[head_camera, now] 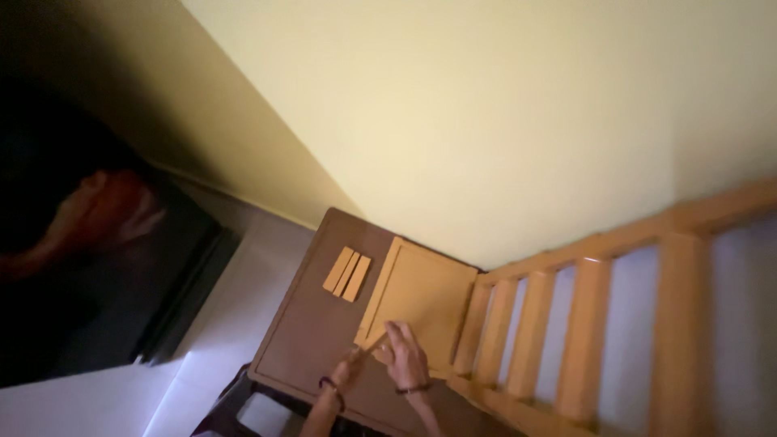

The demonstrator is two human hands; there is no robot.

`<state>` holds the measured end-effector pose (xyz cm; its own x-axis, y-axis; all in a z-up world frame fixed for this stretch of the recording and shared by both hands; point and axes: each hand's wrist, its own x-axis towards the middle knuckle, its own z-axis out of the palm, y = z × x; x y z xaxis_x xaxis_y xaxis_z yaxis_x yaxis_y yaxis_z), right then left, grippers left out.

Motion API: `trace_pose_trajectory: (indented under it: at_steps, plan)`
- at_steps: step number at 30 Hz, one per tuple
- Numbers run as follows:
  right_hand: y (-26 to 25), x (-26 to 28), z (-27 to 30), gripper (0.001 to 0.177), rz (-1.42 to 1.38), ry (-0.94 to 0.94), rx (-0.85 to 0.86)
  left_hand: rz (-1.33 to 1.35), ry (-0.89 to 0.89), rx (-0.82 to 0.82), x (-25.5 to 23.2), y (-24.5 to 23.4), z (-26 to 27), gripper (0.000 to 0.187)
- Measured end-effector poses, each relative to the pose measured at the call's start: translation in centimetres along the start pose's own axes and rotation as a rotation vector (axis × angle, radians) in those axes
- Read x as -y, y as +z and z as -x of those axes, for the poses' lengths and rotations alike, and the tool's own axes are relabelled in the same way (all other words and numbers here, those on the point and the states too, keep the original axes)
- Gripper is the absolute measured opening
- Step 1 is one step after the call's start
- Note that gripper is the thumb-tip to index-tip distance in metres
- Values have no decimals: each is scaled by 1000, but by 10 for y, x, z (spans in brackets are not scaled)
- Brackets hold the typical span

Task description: The person assembles a plastic storage unit by inserting vertical support pieces into the frame, placing a white bin on top, and securing a lid. The person repeatedly adjusts the supports and aligns the components to complete the assembly.

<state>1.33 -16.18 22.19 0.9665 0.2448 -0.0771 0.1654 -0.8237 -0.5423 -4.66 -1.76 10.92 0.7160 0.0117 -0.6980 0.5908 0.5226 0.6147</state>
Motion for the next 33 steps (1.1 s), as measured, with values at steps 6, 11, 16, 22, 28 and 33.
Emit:
trace_pose_trajectory:
  at_steps: [6,11,16,22,28,33]
  plan:
    - [-77,7,77,41,-110,-123,-169,26,-2,155,9,11,81,37]
    - [-156,35,138,36,-155,-245,-320,-93,-10,210,16,27,142,35]
    - [-240,75,197,34,-208,-190,-397,-271,186,316,14,47,187,40]
    - [-329,118,260,31,-119,-408,-604,-371,577,417,-12,105,254,43]
    - [-387,138,307,23,-72,-521,-725,-868,827,114,-67,184,367,45]
    - [-426,145,325,18,-62,-572,-758,-1043,1134,36,-104,239,432,55]
